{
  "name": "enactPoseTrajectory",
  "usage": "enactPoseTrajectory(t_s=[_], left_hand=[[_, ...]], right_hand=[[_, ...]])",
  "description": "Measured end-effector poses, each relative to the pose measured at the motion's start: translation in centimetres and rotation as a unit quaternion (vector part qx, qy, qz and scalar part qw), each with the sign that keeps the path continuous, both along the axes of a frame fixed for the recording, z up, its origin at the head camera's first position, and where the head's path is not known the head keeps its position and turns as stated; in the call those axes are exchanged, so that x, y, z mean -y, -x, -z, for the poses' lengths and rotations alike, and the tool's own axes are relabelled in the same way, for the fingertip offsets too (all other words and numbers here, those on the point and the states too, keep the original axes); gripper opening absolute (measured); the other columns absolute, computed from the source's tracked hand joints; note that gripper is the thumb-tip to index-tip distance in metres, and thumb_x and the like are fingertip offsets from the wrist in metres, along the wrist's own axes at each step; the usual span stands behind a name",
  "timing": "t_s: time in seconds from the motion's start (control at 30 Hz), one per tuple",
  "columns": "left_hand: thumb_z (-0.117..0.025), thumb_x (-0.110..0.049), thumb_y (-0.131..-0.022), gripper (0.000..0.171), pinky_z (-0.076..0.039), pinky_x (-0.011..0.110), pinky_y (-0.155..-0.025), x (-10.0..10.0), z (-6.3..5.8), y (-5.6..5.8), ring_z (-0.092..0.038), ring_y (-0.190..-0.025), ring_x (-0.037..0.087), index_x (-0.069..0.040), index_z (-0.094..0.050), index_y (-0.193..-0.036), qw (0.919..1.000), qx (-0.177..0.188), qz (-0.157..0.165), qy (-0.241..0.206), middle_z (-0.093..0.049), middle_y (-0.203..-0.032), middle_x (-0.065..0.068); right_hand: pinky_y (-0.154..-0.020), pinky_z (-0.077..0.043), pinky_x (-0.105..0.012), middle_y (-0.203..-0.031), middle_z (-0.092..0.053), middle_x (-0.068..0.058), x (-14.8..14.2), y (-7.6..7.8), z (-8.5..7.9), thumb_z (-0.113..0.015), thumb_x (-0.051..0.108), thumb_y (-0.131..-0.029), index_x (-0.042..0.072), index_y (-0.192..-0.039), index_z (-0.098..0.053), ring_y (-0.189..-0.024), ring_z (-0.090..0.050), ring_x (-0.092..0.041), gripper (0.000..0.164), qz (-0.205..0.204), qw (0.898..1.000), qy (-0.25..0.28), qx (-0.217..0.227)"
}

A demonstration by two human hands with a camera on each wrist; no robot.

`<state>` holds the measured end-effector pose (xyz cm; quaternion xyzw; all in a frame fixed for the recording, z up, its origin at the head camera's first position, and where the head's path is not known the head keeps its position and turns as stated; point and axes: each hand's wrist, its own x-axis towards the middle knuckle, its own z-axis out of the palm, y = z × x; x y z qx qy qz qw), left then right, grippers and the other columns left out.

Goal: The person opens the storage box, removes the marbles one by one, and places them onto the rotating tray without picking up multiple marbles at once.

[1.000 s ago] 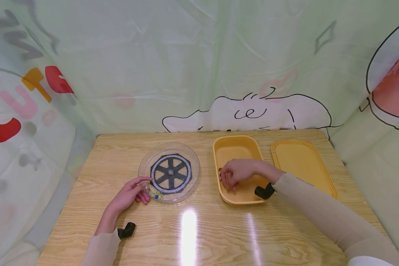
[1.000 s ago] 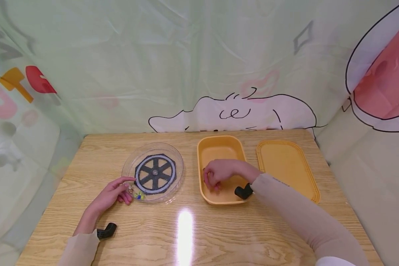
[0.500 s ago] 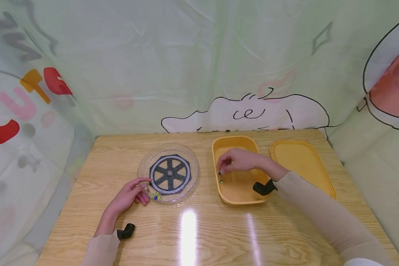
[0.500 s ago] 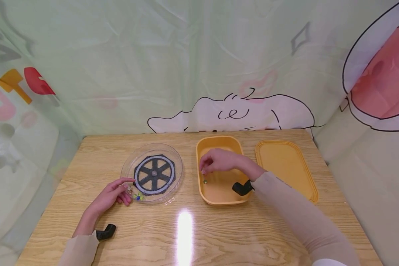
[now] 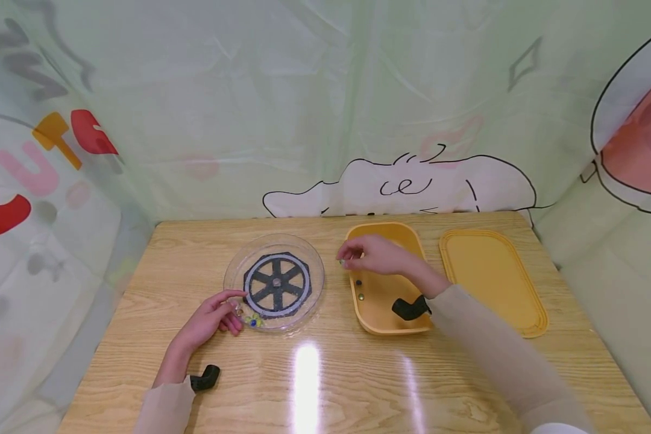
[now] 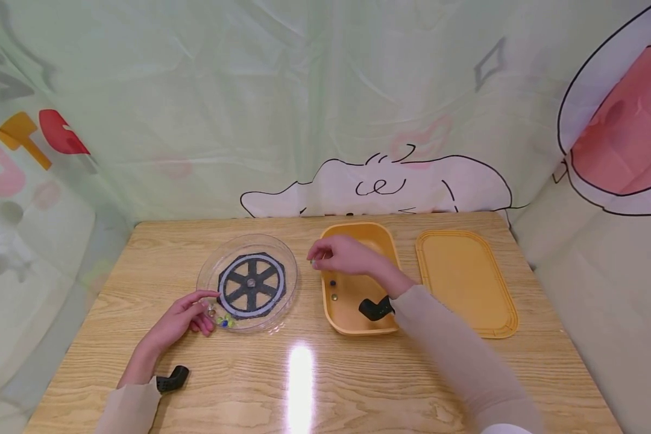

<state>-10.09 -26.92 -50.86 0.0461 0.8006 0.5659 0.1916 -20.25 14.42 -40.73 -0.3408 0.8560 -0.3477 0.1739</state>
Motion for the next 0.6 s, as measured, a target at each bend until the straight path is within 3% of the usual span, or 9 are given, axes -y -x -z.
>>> enactPoseTrajectory(t_s=[0.33,0.6], left_hand=[[-0.041,-0.025,-0.109,0.035,-0.05,0.029,-0.061,0.0,0.1,0.0,-0.069,-0.069,0.03,-0.01,-0.053,-0.138,1.0,0.0,-0.002,-0.004,-0.07,-0.083,0.014],[-0.041,-0.025,-0.109,0.035,-0.05,0.029,-0.061,0.0,0.0,0.0,-0.069,-0.069,0.029,-0.01,-0.054,-0.138,1.0,-0.002,-0.002,-0.004,-0.07,-0.083,0.014]], right_hand=[[-0.076,-0.05,-0.032,-0.093,-0.068,0.003,3.1,-0.1,0.1,-0.07,0.013,-0.093,0.01,-0.107,-0.072,-0.087,-0.059,-0.017,0.015,0.023,0.999,0.038,0.009],[-0.08,-0.051,-0.031,-0.098,-0.07,0.002,5.5,-0.3,0.7,-0.07,0.012,-0.093,0.01,-0.108,-0.074,-0.09,-0.06,-0.017,0.015,0.007,0.997,0.065,0.037]])
